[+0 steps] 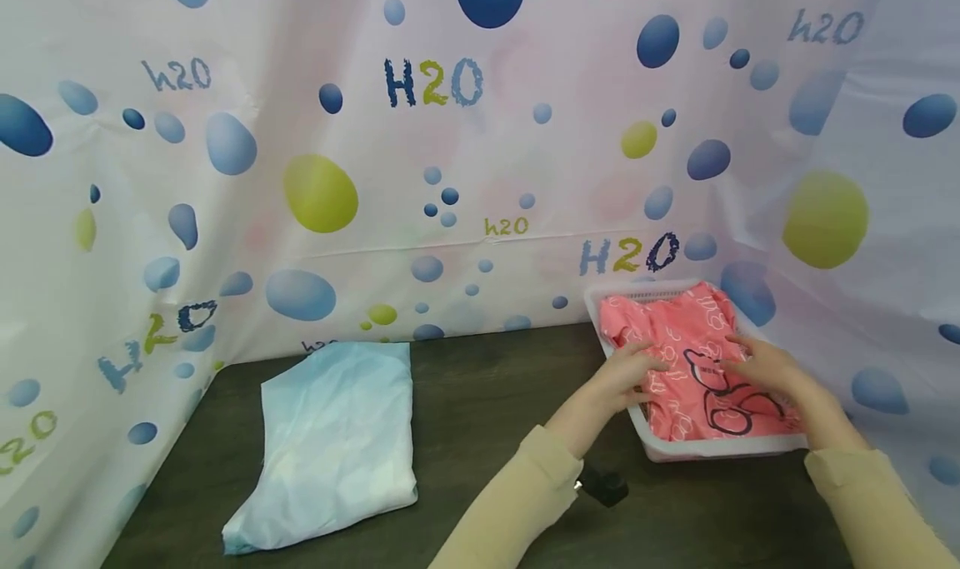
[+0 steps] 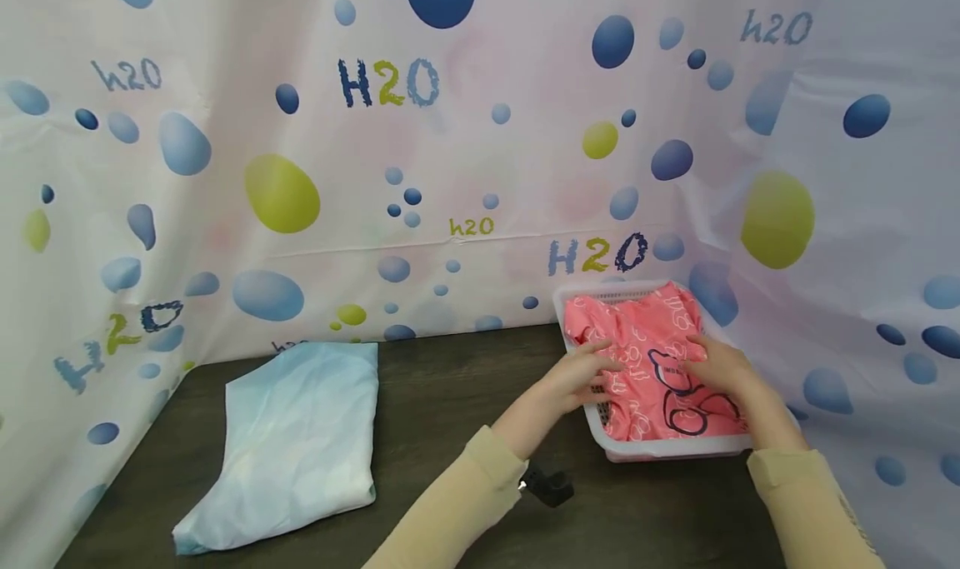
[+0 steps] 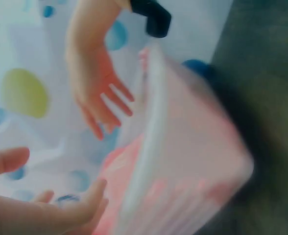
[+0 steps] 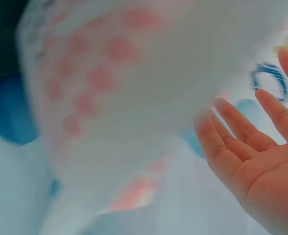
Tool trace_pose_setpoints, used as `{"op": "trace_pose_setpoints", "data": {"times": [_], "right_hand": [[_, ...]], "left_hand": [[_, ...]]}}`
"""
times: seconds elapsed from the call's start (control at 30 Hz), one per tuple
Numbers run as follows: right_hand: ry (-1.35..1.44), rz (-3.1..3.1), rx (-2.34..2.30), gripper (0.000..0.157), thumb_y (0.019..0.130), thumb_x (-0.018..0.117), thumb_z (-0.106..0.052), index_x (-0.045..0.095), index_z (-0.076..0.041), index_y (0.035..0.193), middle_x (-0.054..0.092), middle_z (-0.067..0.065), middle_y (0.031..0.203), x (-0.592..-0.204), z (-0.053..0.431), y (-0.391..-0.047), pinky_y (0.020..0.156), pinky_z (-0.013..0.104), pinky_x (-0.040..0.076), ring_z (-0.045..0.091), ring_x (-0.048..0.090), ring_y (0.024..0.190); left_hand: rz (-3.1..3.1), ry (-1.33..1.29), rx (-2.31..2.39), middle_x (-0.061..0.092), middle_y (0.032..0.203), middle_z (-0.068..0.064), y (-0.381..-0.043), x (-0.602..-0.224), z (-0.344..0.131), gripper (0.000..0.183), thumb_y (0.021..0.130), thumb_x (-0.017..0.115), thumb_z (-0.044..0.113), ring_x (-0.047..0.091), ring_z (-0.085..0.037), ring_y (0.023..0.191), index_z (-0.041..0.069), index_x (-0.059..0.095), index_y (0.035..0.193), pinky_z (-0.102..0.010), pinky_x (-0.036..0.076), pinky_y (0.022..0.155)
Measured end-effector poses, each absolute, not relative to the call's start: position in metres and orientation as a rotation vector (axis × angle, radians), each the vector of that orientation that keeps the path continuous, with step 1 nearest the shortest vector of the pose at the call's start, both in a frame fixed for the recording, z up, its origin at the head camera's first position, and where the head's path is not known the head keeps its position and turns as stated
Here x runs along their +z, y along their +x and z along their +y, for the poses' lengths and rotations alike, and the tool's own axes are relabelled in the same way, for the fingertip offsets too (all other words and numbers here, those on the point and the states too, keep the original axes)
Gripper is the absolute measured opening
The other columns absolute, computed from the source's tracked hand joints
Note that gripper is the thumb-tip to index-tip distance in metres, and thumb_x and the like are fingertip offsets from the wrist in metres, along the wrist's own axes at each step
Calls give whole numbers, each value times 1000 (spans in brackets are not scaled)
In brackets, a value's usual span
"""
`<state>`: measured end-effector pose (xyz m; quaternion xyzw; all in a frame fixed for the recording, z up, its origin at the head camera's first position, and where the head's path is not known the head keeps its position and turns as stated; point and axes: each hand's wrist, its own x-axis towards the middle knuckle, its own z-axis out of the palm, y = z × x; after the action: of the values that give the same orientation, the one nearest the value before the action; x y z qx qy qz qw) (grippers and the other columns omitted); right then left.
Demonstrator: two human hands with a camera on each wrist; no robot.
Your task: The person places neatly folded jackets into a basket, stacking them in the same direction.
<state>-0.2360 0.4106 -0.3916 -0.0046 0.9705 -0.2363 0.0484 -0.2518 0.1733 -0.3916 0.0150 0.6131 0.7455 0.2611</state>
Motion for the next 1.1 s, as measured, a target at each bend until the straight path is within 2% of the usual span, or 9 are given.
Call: {"op": "trace_pose_setpoints", "data": {"times": [0.1,0.23,0.37,0.53,0.73,0.87,0.97,1.1], "right_hand": [[-23,2971,-796,76,99,54,-38,24,14,146,32,49,135,-383,394,-230,84,64,45,62,42,117],[-86,2996,-952,75,100,54,-38,23,10,149,34,46,137,-375,364,-221,79,58,51,61,43,118],[-161,3018,-1128,72,100,57,-34,25,5,151,40,41,137,-372,332,-212,80,58,52,58,47,117],[-277,2955,-1397,65,100,58,-28,28,-3,152,49,33,132,-378,284,-205,82,56,52,51,53,114],[-475,2738,-1678,58,96,64,-18,39,-8,147,57,24,123,-403,205,-207,81,43,53,34,62,103],[-575,2578,-1741,57,95,66,-17,41,-12,145,57,22,122,-424,161,-213,78,38,53,30,61,102],[-623,2452,-1757,59,95,65,-19,38,-11,148,54,24,125,-437,130,-218,79,44,52,33,59,105],[-634,2296,-1780,63,96,63,-21,33,-11,150,48,26,133,-453,90,-227,83,54,51,37,56,111]], "left_hand": [[1668,190,2028,51,128,-15,-251,-389,133,48,91,63,4,50,-40,121,8,54,138,-56,46,97],[1737,379,2021,51,131,-14,-247,-386,78,46,95,61,10,54,-33,120,8,51,140,-46,50,95],[1854,503,2023,53,133,-16,-239,-386,27,45,97,61,13,57,-29,119,9,50,140,-44,49,96],[1935,623,2008,55,131,-19,-225,-396,-40,48,100,57,20,58,-33,118,9,44,144,-45,47,98],[2147,529,1925,59,128,-19,-206,-416,-132,52,101,56,27,59,-35,115,10,40,147,-46,47,99],[2272,425,1842,57,129,-22,-197,-429,-183,51,100,57,27,56,-39,117,12,41,147,-48,46,100],[2384,330,1762,55,130,-24,-193,-437,-214,53,99,60,29,56,-39,117,15,42,147,-50,47,97],[2546,157,1641,54,132,-22,-191,-442,-250,58,96,63,32,57,-33,115,17,41,148,-50,48,93]]}}
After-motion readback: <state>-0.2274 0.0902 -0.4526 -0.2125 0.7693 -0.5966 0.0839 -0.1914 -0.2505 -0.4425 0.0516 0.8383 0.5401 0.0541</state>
